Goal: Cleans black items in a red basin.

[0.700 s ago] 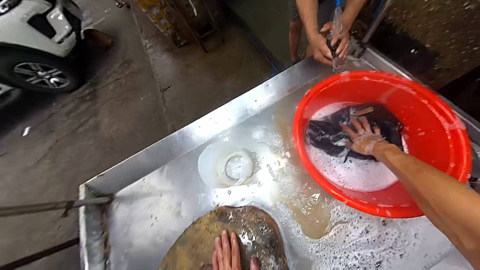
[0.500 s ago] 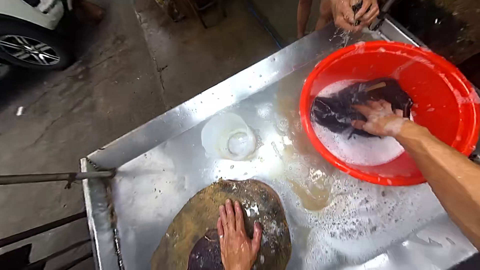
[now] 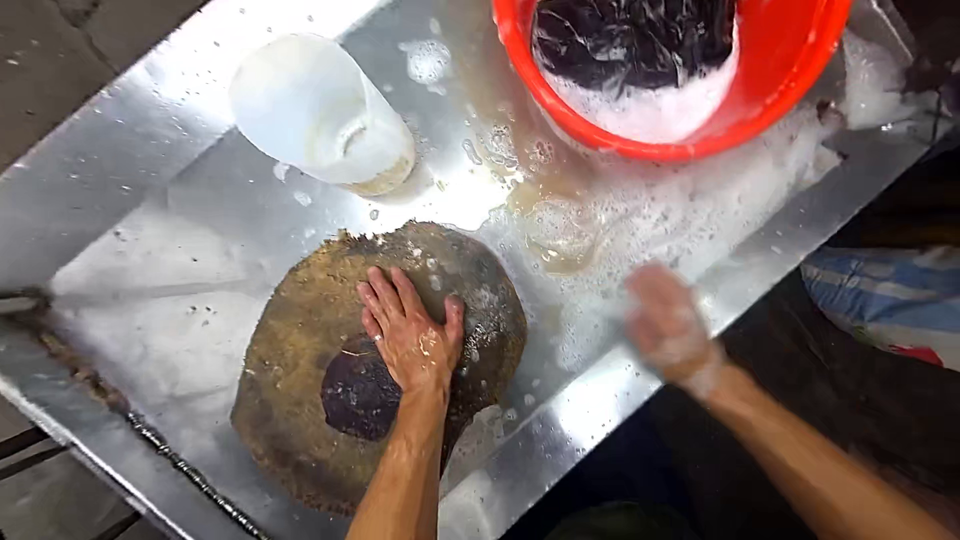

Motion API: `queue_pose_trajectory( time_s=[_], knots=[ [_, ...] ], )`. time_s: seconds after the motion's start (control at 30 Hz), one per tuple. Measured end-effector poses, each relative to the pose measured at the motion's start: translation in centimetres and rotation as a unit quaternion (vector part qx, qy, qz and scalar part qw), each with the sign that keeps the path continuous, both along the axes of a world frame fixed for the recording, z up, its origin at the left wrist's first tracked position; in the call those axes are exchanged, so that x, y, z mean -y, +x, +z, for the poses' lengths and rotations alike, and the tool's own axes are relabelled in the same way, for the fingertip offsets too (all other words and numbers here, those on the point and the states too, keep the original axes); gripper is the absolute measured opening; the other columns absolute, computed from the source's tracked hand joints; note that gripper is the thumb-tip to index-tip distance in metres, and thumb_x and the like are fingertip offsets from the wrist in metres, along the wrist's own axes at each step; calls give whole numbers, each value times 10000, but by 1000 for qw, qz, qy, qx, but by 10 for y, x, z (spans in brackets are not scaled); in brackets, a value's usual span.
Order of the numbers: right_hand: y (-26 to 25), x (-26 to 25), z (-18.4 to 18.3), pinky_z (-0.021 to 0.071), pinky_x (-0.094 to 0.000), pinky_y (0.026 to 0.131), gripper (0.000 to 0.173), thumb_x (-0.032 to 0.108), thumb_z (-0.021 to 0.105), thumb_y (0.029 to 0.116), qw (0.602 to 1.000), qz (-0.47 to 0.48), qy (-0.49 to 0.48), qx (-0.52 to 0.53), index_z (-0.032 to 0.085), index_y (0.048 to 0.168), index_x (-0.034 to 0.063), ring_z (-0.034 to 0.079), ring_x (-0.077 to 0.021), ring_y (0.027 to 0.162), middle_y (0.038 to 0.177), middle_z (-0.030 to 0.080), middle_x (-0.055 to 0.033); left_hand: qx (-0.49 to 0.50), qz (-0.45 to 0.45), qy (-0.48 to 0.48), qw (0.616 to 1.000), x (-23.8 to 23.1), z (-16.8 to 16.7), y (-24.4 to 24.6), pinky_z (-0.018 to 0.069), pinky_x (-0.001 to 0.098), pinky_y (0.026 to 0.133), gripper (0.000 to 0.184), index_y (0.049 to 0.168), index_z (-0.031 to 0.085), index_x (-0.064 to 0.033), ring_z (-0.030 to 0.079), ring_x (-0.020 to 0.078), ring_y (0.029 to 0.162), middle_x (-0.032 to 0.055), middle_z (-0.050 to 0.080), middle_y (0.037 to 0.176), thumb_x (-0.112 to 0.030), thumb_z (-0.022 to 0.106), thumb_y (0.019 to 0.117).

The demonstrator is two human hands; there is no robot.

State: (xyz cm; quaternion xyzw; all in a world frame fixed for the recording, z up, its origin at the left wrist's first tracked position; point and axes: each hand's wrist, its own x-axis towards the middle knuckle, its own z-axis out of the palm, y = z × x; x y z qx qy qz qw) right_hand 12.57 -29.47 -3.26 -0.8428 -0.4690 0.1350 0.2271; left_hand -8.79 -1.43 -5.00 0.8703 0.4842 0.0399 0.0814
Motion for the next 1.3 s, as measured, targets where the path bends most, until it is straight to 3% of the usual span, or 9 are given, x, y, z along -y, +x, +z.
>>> queue_pose_trajectory(
  time_s=[0.1,0.2,0.33,0.47,0.67,0.83,0.97,1.1,1.3],
  knots=[
    [-111,-13,-38,324,-617,1199,519,279,510,1034,977,181,-100,-52,506,1516,88,327,-313,1539,1623,425,-113,-4,0,-10,1000,0,1,-5,176,593,1235,884,1602,322,-72,202,413,1553,210,230,1677,-651,389,937],
    [-123,-26,-70,250,-638,1219,579,366,529,1034,958,261,-110,-43,434,1564,152,225,-308,1576,1687,307,-75,1,-8,-13,1000,-3,2,-2,165,592,1237,905,1590,332,-44,205,435,1547,239,234,1668,-660,378,929],
    [-26,-33,-77,493,-602,1016,594,389,528,1035,969,201,-131,-60,398,1599,254,466,-361,1442,1665,347,-112,18,-12,-10,1000,-2,5,1,164,608,1227,940,1579,336,-4,209,466,1537,276,246,1651,-675,373,922],
    [66,-27,-78,210,-490,1274,560,259,499,1080,966,101,-144,-191,360,1616,175,245,-263,1571,1687,304,-87,11,-1,-10,1000,0,12,3,164,595,1228,938,1579,332,-1,209,467,1537,282,234,1652,-662,372,914],
    [177,-26,-73,371,-671,1122,445,308,491,1043,969,-156,-182,57,612,1393,61,498,-475,1362,1432,568,-261,-3,6,9,1000,0,9,5,187,575,1228,915,1576,350,-13,244,453,1530,265,265,1647,-651,357,919],
    [37,-94,-47,370,-575,1172,439,226,569,992,995,-89,-2,46,629,1382,34,465,-378,1415,1476,546,-210,10,2,18,1000,0,7,3,187,583,1225,899,1562,384,-19,253,444,1529,254,290,1642,-650,364,922],
    [-52,-121,-80,119,-631,1262,569,185,512,1016,985,145,-77,-43,425,1575,131,177,-317,1589,1696,277,-110,13,2,11,1000,-1,5,1,179,583,1230,919,1567,374,-22,234,440,1537,253,271,1650,-662,369,907],
    [10,-105,-96,156,-569,1272,516,360,383,1090,987,125,-97,-24,388,1602,297,233,-258,1576,1688,315,-29,11,0,8,1000,-1,4,0,170,578,1230,926,1568,364,-13,225,445,1538,263,263,1649,-664,367,909],
    [177,-49,-103,251,-670,1200,560,376,401,1065,983,-41,-132,124,414,1586,171,315,-357,1532,1636,394,-129,5,-9,7,1000,0,10,2,182,587,1226,923,1562,364,11,234,469,1528,288,266,1638,-657,373,925]
  ],
)
